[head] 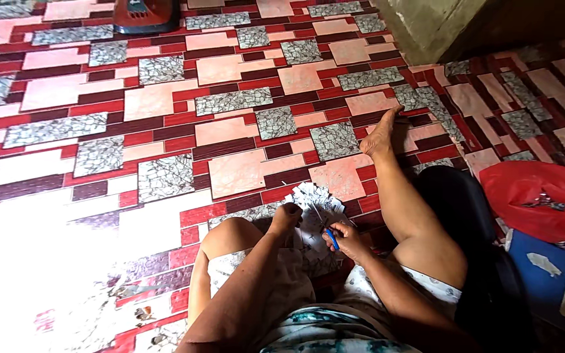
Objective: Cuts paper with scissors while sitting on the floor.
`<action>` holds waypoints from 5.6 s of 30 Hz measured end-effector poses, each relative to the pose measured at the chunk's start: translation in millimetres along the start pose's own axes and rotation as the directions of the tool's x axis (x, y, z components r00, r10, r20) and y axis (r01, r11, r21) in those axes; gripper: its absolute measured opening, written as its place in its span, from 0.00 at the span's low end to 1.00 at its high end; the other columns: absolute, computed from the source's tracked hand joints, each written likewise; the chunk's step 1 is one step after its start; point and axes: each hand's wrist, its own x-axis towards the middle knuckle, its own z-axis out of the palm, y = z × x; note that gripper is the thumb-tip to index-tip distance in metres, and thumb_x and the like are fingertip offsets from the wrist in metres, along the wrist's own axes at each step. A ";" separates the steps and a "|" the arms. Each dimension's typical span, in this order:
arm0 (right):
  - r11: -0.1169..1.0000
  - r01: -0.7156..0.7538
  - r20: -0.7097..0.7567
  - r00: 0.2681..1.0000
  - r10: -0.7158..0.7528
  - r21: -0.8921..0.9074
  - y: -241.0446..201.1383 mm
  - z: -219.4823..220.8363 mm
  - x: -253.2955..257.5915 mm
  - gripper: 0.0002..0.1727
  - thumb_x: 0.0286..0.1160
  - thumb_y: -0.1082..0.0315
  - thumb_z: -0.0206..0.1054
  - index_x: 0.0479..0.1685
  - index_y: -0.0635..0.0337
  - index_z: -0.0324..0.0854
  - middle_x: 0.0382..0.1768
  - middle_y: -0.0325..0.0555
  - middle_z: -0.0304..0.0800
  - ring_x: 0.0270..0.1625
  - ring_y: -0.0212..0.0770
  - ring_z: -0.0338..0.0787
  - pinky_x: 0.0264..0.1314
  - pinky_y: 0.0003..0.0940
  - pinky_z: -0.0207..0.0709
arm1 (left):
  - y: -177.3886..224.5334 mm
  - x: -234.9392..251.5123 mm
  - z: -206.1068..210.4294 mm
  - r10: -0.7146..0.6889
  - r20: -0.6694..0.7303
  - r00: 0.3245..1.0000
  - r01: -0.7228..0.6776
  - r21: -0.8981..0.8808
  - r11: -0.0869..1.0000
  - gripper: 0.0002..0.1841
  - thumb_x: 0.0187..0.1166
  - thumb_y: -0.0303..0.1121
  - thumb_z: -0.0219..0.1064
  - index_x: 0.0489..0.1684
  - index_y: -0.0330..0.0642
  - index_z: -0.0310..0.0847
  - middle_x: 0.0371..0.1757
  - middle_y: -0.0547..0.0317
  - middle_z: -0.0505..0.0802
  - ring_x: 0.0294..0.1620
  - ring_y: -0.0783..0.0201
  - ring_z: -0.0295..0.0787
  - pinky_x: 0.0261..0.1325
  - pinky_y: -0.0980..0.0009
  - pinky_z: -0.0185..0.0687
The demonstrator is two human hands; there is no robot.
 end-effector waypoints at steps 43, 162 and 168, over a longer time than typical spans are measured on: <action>0.913 0.043 -0.170 0.985 0.029 0.405 -7.3 3.2 2.3 0.24 0.78 0.72 0.70 0.71 0.67 0.71 0.47 0.49 0.88 0.41 0.38 0.89 0.37 0.32 0.84 | 6.4 -60.2 -16.2 0.235 -0.318 0.919 -0.349 -0.375 0.859 0.05 0.79 0.18 0.65 0.41 0.31 0.73 0.33 0.53 0.91 0.30 0.62 0.94 0.36 0.67 0.94; 0.996 -0.004 0.035 0.999 0.001 0.086 -10.6 -2.4 -11.1 0.12 0.80 0.67 0.69 0.54 0.66 0.81 0.28 0.37 0.88 0.26 0.26 0.84 0.27 0.19 0.74 | 1.2 -15.0 0.6 0.008 0.056 0.998 -0.001 -0.123 0.992 0.07 0.84 0.29 0.66 0.42 0.32 0.86 0.23 0.65 0.84 0.14 0.78 0.68 0.19 0.82 0.64; 0.996 0.015 0.024 1.000 -0.017 0.084 -7.5 -1.4 -8.1 0.13 0.80 0.67 0.70 0.54 0.66 0.81 0.28 0.37 0.88 0.25 0.25 0.83 0.27 0.19 0.75 | 0.6 -14.2 1.7 0.009 0.072 0.997 -0.001 -0.117 0.993 0.07 0.84 0.29 0.67 0.43 0.33 0.86 0.22 0.66 0.83 0.14 0.78 0.68 0.18 0.81 0.64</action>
